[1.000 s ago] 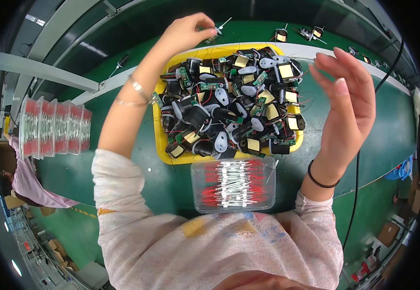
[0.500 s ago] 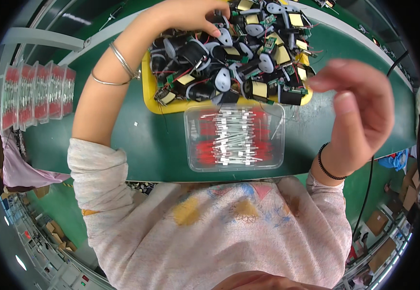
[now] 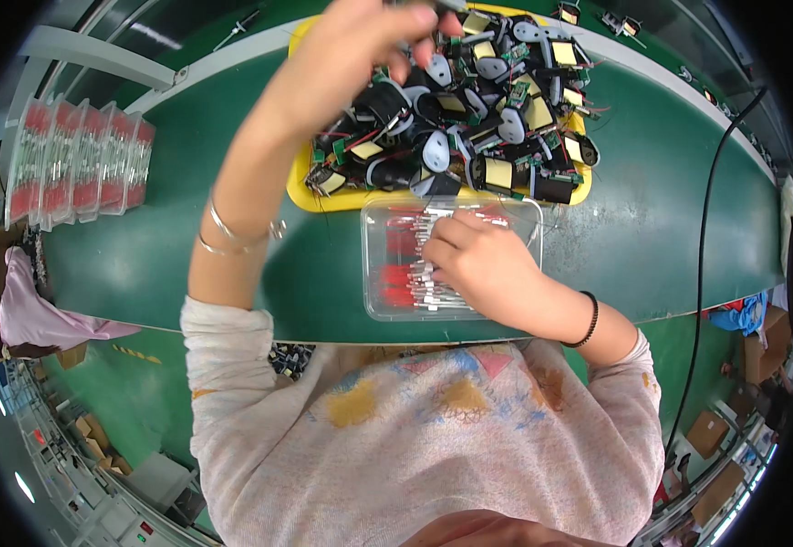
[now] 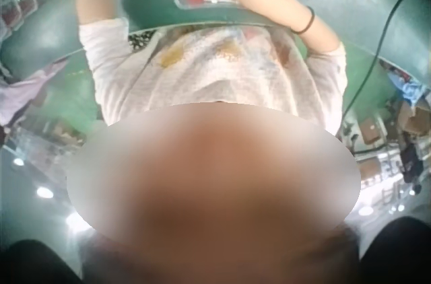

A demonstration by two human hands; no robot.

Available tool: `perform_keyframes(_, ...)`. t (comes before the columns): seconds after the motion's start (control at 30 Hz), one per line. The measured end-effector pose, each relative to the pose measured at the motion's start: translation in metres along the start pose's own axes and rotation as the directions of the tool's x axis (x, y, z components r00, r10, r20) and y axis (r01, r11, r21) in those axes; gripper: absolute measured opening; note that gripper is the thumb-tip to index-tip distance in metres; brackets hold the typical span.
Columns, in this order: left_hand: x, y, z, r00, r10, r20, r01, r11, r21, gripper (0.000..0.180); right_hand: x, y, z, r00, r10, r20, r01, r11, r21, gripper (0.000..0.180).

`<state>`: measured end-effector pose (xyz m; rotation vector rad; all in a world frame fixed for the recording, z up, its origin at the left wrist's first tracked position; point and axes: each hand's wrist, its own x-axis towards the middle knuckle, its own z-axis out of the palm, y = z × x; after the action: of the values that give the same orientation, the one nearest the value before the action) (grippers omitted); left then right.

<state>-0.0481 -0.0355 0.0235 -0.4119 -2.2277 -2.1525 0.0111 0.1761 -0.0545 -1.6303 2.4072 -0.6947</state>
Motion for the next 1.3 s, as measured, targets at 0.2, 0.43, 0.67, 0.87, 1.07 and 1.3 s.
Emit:
perform_keyframes(0.2, -0.034, -0.004, 0.026, 0.962, 0.272, 0.002, -0.272, 0.962, -0.021, 0.041, 0.003, -0.007, -0.029, 0.992, 0.042, 0.122, -0.05, 0.997, 0.06, 0.016)
perform_keyframes(0.43, -0.041, -0.001, 0.024, 0.928, 0.362, 0.093, -0.37, 0.925, 0.088, 0.041, 0.008, 0.002, -0.098, 0.985, 0.042, -0.167, 0.006, 0.96, 0.282, 0.013)
perform_keyframes(0.67, -0.049, 0.006, 0.034, 0.975, 0.203, -0.088, -0.213, 0.969, -0.128, 0.036, 0.031, 0.022, -0.116, 0.967, -0.109, -0.231, 0.212, 0.847, 0.488, 0.009)
perform_keyframes(0.87, -0.042, -0.004, 0.043, 0.91, 0.39, -0.145, -0.323, 0.882, 0.344, 0.032, 0.038, 0.021, -0.114, 0.966, -0.165, -0.199, 0.244, 0.838, 0.487, 0.01)
perform_keyframes(1.07, -0.046, 0.01, 0.049, 0.966, 0.241, -0.094, -0.19, 0.908, 0.374, 0.039, 0.04, 0.024, -0.109, 0.925, -0.167, -0.342, 0.296, 0.879, 0.374, 0.009)
perform_keyframes(1.3, -0.046, 0.015, 0.028, 0.988, 0.042, -0.147, -0.061, 0.989, -0.131, 0.031, 0.033, 0.025, -0.125, 0.913, 0.072, -0.401, 0.072, 0.941, 0.332, 0.009)
